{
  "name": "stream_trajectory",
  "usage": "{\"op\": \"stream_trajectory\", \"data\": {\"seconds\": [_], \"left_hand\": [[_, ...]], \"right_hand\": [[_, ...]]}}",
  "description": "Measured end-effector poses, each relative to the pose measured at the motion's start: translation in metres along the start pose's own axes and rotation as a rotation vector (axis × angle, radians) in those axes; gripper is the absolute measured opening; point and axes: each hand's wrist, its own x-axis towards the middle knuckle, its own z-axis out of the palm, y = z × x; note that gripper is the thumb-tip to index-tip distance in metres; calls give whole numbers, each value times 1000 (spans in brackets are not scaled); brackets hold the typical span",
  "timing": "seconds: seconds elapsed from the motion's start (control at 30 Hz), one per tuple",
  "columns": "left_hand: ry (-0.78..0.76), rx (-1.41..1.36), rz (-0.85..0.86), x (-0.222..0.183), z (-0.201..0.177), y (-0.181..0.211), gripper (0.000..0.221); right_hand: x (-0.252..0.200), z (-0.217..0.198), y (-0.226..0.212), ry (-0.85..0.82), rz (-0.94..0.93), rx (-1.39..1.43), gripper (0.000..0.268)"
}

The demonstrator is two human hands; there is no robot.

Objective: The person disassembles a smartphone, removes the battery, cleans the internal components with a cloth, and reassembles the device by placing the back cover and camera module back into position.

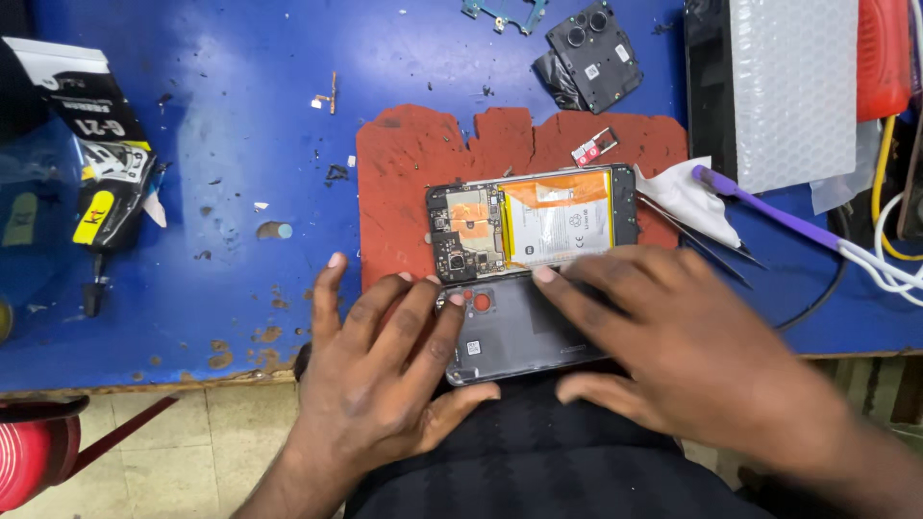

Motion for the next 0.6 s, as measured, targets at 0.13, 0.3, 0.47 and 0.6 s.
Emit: {"op": "stream_trajectory", "data": {"seconds": [0.13, 0.3, 0.47, 0.6], "left_hand": [[-32, 43, 10, -3, 3, 0, 67], [-73, 85, 2, -5, 3, 2, 69], [-75, 92, -4, -6, 3, 2, 69], [-32, 20, 1, -7, 2, 0, 69]], "right_hand": [[14, -17, 26, 309, 296, -14, 20], [56, -20, 66, 415, 196, -218, 28], [81, -13, 71, 404, 169, -300, 48], [90, -16, 73, 340, 333, -113, 59]]}}
